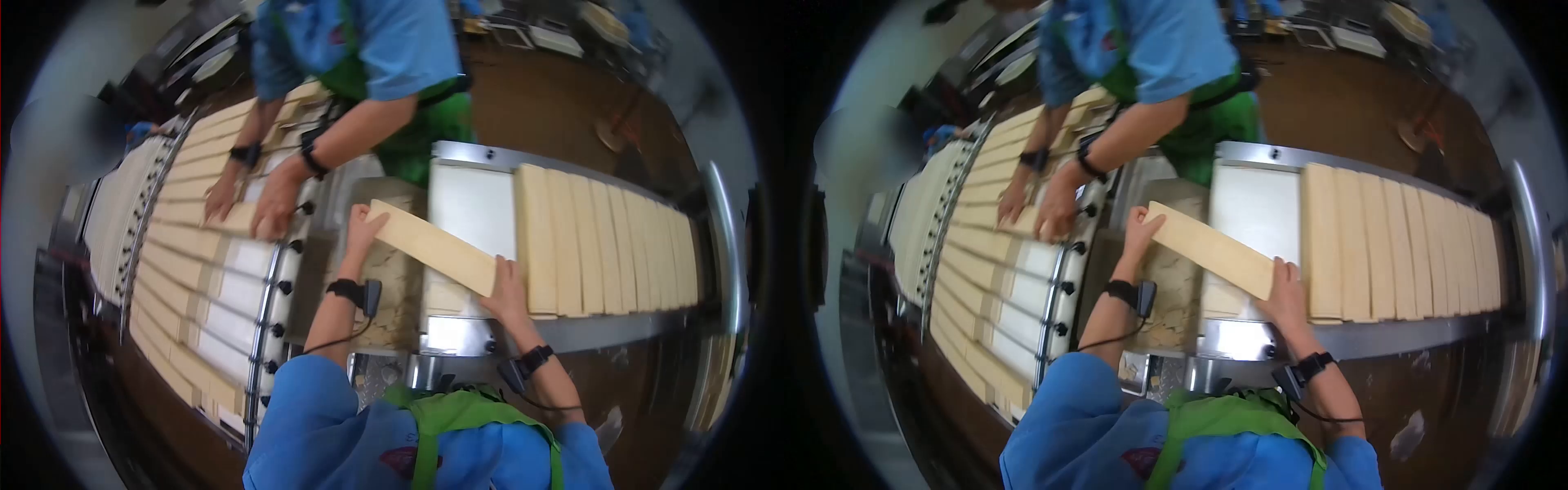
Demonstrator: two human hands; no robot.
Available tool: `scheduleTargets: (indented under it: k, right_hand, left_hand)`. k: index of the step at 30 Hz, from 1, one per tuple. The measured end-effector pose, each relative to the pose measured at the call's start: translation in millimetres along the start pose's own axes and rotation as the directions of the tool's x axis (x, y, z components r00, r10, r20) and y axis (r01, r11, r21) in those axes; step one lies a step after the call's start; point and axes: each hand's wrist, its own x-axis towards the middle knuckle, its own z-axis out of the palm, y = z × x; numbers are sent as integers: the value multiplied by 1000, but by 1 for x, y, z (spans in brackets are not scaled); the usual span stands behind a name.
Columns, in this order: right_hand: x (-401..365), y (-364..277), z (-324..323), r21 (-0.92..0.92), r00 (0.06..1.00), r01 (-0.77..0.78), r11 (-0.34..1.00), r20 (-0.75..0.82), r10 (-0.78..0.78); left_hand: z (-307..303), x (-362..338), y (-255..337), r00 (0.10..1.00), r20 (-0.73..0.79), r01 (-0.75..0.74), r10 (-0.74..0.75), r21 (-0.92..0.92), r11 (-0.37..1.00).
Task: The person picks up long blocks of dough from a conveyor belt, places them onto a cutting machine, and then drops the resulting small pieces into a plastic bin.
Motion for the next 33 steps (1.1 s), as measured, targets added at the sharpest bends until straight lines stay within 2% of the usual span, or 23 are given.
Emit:
scheduleTargets:
  k: [2, 4, 5, 6, 7, 8, 9, 10, 11, 13, 14, 16, 19, 20, 23, 27, 30, 32, 33]
  right_hand:
    - [-3, -36, -10, -57, 986, 143, 988, -80, -147]
    - [-10, -79, -4, 6, 965, 259, 966, -42, -259]
    - [-11, -99, -2, 37, 949, 314, 949, -34, -313]
    - [-15, -126, 2, 110, 940, 323, 940, 80, -332]
    - [-24, -155, 0, 204, 890, 382, 901, 182, -419]
    - [-32, -180, 8, 315, 851, 355, 880, 282, -444]
    - [-42, -201, 18, 417, 797, 310, 854, 376, -473]
    - [-52, -215, 38, 505, 750, 315, 804, 387, -536]
    - [-62, -226, 62, 588, 702, 306, 749, 392, -595]
    - [-87, -259, 99, 701, 649, 160, 695, 456, -609]
    - [-98, -277, 112, 741, 622, 79, 666, 486, -614]
    - [-115, -309, 129, 725, 590, 54, 687, 532, -608]
    - [-132, -336, 153, 740, 563, 101, 665, 508, -652]
    - [-138, -344, 159, 748, 569, 103, 656, 496, -656]
    - [-142, -361, 164, 727, 555, 168, 665, 488, -674]
    - [-145, -377, 169, 703, 549, 180, 688, 509, -663]
    - [-151, -390, 192, 746, 581, 204, 634, 429, -691]
    - [-155, -388, 213, 750, 595, 275, 602, 358, -719]
    - [-156, -387, 219, 749, 604, 310, 586, 321, -730]
  left_hand:
    - [-42, -35, 13, 977, -181, -120, 113, -28, 992]
    - [-91, -89, 64, 909, -348, -225, 229, 52, 973]
    - [-118, -113, 86, 879, -436, -168, 194, 96, 981]
    - [-148, -134, 105, 818, -527, -91, 230, 275, 957]
    - [-179, -152, 116, 753, -583, -65, 305, 394, 917]
    - [-217, -166, 110, 705, -652, -2, 277, 389, 921]
    - [-255, -180, 103, 671, -667, -31, 322, 409, 912]
    - [-294, -192, 94, 648, -722, 31, 244, 345, 938]
    - [-336, -203, 76, 632, -751, 26, 191, 267, 963]
    - [-396, -227, 61, 724, -689, 34, 33, 83, 996]
    - [-420, -234, 51, 743, -667, 75, 49, 156, 985]
    - [-456, -243, 33, 785, -615, 148, 72, 300, 942]
    - [-483, -244, 30, 855, -508, 279, 107, 623, 731]
    - [-487, -243, 31, 881, -471, 345, 41, 701, 624]
    - [-506, -235, 34, 953, -295, 264, 67, 919, 294]
    - [-511, -240, 62, 950, -242, 208, 197, 962, 178]
    - [-509, -242, 51, 848, -253, 190, 465, 965, 179]
    - [-476, -249, 61, 825, -282, 65, 489, 908, 414]
    - [-451, -257, 68, 855, -219, -71, 470, 848, 525]
